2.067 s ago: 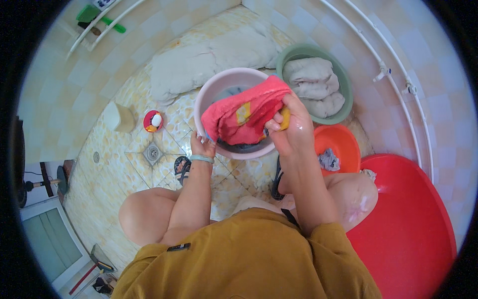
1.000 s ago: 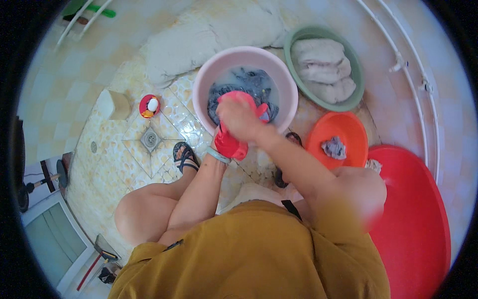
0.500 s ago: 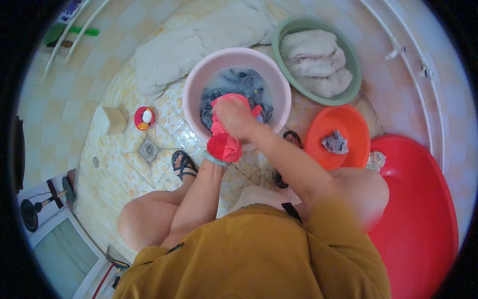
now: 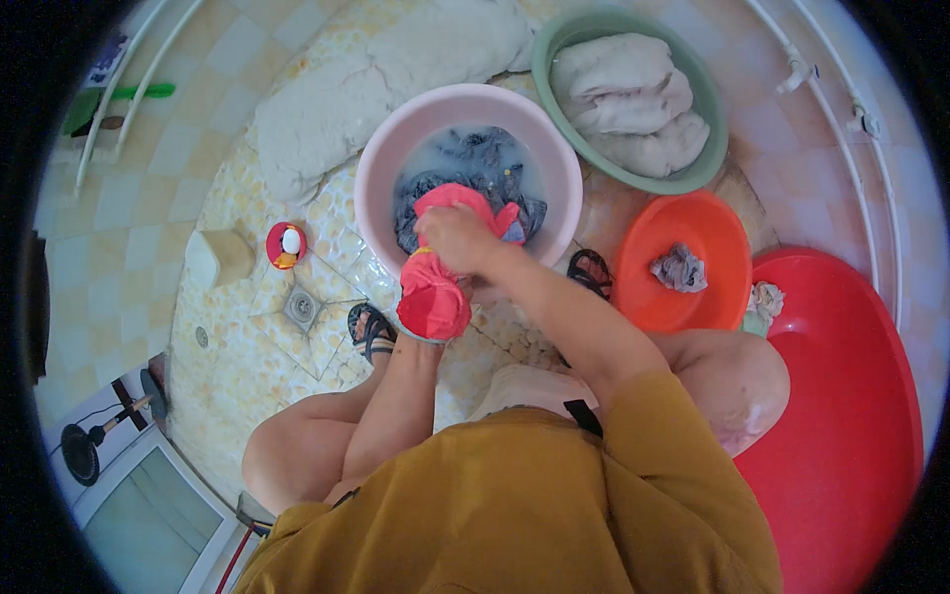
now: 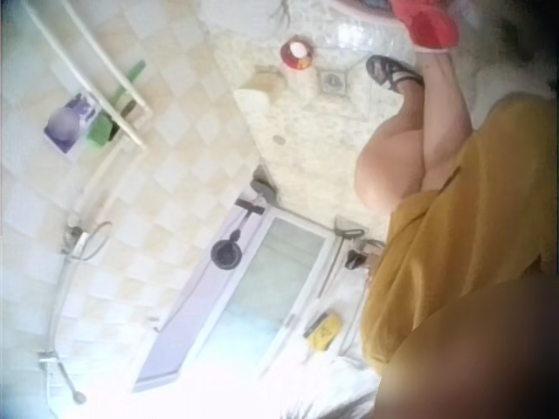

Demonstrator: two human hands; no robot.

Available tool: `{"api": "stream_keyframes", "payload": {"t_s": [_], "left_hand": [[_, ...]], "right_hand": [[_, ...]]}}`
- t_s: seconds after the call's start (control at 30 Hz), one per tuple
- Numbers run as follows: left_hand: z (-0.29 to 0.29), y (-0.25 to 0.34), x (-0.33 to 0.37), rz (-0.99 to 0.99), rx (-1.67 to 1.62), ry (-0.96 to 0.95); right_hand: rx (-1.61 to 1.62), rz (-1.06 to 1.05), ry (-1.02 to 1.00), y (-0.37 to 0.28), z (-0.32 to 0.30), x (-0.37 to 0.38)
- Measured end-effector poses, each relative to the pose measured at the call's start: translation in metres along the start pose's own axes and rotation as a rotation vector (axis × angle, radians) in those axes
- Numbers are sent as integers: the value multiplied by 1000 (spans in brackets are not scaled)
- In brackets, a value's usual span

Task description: The person hand-washes clothes by scrubbing them with soap over a basin of water, wrings them out, and places them into an adjacent basin. The person then transfers additional clothing items from a red tub into the basin.

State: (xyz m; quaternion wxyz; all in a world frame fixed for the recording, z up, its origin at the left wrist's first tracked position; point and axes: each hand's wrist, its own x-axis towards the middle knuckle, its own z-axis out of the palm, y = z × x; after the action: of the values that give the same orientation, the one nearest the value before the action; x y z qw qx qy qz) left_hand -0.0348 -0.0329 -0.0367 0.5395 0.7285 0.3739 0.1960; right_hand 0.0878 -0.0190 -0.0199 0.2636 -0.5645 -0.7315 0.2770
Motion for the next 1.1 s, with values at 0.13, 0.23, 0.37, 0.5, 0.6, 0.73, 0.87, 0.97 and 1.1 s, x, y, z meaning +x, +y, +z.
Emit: {"api": "stream_keyframes", "payload": {"t_s": [0.13, 0.23, 0.37, 0.5, 0.6, 0.73, 0.87, 0.97, 1.1], "left_hand": [[-10, -18, -17, -265, -1773, -254], [-20, 27, -4, 134, 347, 236], [-9, -18, -19, -336, -1464, 103], [1, -19, -25, -436, -1701, -59], [0, -25, -17, -160, -1964, -314], [19, -80, -38, -358, -1705, 348], [28, -91, -16, -30, -209, 15], [30, -74, -23, -470, -1509, 40], [0, -30, -8, -356, -1144, 68]], "right_hand": [[478, 526, 48, 12, 8, 4], [476, 435, 261, -20, 26, -12], [235, -105, 235, -33, 25, -10], [535, 448, 138, 36, 25, 3], [434, 372, 137, 12, 27, -2], [312, 68, 254, -45, 27, -7], [222, 229, 81, 22, 30, -2], [565, 480, 160, 84, 24, -19], [1072, 998, 442, 67, -19, -21]]}}
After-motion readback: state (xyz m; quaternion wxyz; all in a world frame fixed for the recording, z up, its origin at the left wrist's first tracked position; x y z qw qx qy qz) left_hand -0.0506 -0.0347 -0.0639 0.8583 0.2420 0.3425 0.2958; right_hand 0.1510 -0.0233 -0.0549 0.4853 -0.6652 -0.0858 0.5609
